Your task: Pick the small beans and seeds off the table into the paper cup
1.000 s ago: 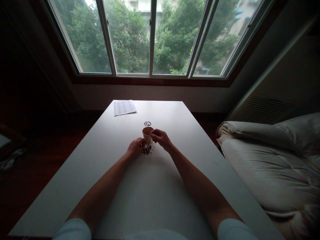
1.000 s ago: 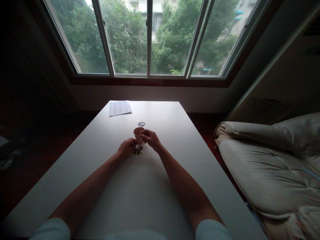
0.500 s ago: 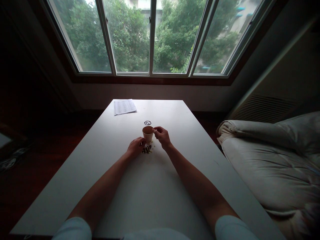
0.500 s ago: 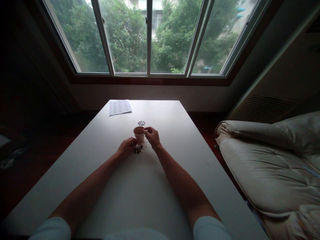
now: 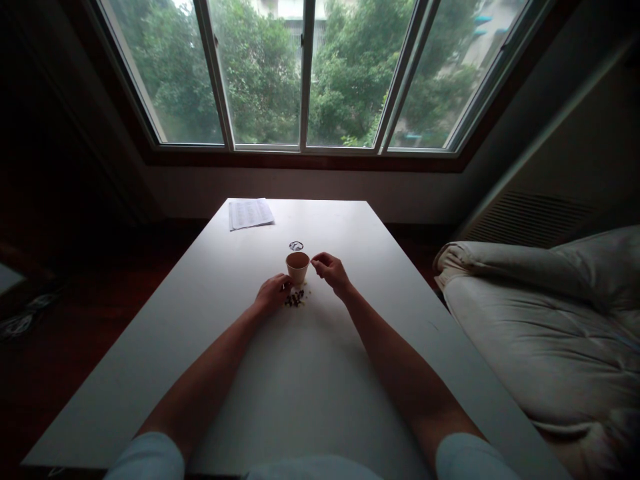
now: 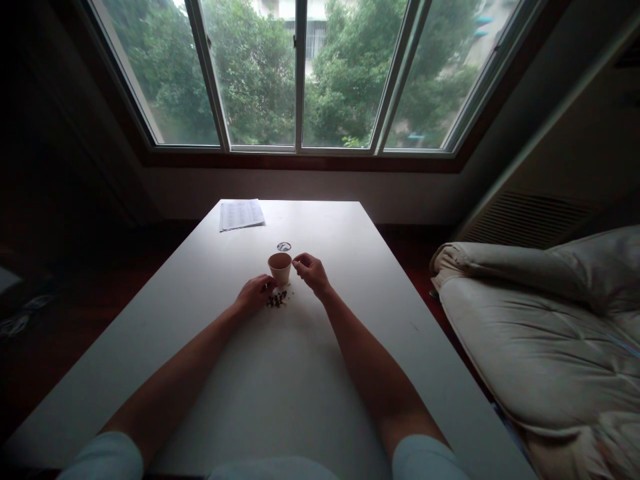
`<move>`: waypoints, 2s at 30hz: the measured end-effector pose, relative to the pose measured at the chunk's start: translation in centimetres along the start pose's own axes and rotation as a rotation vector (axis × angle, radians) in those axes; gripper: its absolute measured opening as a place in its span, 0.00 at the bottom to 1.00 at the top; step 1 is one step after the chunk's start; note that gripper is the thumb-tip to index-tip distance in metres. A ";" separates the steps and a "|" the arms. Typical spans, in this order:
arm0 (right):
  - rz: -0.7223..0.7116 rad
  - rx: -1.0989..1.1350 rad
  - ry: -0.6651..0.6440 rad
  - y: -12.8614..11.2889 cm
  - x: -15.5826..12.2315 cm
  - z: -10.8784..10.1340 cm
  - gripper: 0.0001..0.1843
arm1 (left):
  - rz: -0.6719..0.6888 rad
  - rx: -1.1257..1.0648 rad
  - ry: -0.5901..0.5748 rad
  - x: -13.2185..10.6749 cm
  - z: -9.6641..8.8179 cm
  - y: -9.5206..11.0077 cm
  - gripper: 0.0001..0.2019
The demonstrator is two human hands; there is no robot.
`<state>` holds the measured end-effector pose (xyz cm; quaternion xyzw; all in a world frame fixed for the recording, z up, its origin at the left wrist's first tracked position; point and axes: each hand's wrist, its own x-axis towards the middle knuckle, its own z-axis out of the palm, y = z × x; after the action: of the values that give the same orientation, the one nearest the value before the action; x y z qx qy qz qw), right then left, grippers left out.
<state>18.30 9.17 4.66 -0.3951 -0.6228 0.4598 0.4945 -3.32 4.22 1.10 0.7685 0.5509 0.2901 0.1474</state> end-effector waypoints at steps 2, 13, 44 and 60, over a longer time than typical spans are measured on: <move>0.010 -0.041 -0.151 0.2 -0.2 -0.3 0.15 | -0.002 -0.002 0.006 0.0 0.0 0.0 0.09; -0.163 -0.664 -0.449 1.6 -1.5 -0.2 0.08 | 0.008 -0.021 -0.002 0.1 0.0 -0.1 0.09; -0.171 -0.860 -0.492 2.4 -1.7 0.2 0.08 | 0.101 0.159 -0.191 0.1 -4.3 -0.4 0.08; -0.173 -0.758 -0.485 3.6 -1.5 0.0 0.09 | 0.093 0.226 -0.163 0.0 -3.8 -1.6 0.06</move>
<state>18.75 8.73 0.84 -0.3757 -0.8756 0.2356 0.1916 -6.83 4.43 3.25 0.8259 0.5301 0.1692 0.0908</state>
